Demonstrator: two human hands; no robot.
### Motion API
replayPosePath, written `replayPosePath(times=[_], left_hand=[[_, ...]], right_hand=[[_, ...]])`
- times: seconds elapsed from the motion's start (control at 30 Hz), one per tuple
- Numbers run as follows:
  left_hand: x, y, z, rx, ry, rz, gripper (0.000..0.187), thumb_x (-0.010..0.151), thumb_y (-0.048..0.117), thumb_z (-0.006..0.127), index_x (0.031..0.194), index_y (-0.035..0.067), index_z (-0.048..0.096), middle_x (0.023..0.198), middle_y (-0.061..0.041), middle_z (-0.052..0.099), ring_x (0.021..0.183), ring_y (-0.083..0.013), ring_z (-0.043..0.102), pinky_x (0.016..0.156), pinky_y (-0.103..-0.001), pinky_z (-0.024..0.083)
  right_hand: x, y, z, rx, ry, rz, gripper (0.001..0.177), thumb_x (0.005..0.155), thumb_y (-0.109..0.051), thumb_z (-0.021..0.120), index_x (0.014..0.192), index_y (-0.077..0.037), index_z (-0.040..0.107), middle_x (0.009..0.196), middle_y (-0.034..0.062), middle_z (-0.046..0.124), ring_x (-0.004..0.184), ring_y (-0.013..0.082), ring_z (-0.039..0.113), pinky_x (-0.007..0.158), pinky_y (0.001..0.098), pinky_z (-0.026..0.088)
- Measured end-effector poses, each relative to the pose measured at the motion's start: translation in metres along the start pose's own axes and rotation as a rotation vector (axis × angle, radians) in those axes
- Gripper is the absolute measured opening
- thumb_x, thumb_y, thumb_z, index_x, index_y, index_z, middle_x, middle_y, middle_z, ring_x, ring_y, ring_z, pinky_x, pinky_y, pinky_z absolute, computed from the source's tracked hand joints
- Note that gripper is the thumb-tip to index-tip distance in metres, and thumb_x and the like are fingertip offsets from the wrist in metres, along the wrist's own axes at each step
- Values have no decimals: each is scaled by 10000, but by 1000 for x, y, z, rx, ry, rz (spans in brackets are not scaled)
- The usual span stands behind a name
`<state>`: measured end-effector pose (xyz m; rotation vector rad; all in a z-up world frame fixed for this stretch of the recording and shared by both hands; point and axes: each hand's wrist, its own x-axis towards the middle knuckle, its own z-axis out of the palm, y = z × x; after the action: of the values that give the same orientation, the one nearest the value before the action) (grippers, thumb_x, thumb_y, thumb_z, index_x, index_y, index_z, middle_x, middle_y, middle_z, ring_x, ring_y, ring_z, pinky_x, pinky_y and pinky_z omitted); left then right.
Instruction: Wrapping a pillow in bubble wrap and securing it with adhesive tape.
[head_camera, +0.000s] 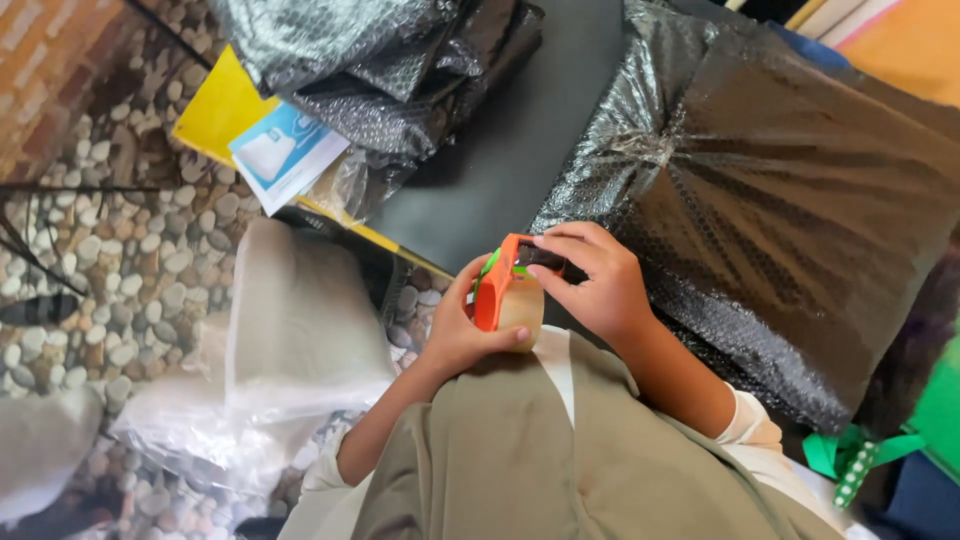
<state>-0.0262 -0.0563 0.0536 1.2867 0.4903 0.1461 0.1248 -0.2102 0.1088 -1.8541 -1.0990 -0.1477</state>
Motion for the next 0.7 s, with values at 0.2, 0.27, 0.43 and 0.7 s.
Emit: replayPosePath(times=[0.2, 0.27, 0.43, 0.7], left_hand=[[-19, -4, 14, 100, 86, 61, 1185, 487, 284, 1043, 1501, 68, 468, 1331, -247, 559, 1227, -406, 625, 1002, -466, 560], [-23, -19, 15, 126, 114, 85, 1252, 504, 325, 1029, 1535, 33, 382, 1400, -286, 509, 1300, -423, 546, 1079, -508, 495], [-41, -10, 29, 307, 74, 118, 1014, 593, 429, 972, 1363, 42, 439, 1509, -264, 381, 1292, -510, 521, 1080, -581, 479], [-52, -29, 40, 475, 201, 281, 383, 829, 430, 828, 1025, 109, 759, 1586, -180, 402, 1347, -519, 479, 1158, -550, 389]], right_hand=[[-3, 3, -5, 96, -6, -22, 164, 791, -83, 878, 914, -159, 800, 995, -16, 750, 918, 204, 743, 835, 321, 605], [-5, 7, -6, 108, -13, -44, 136, 802, -34, 864, 830, -139, 781, 916, -2, 735, 875, 218, 731, 816, 339, 584], [-15, 29, 2, 45, -57, -159, 114, 849, -44, 826, 829, -126, 750, 872, -8, 725, 837, 228, 706, 799, 341, 565], [-21, 43, 14, -29, -105, -231, 103, 912, -35, 772, 875, -86, 691, 913, 28, 730, 842, 239, 721, 810, 348, 577]])
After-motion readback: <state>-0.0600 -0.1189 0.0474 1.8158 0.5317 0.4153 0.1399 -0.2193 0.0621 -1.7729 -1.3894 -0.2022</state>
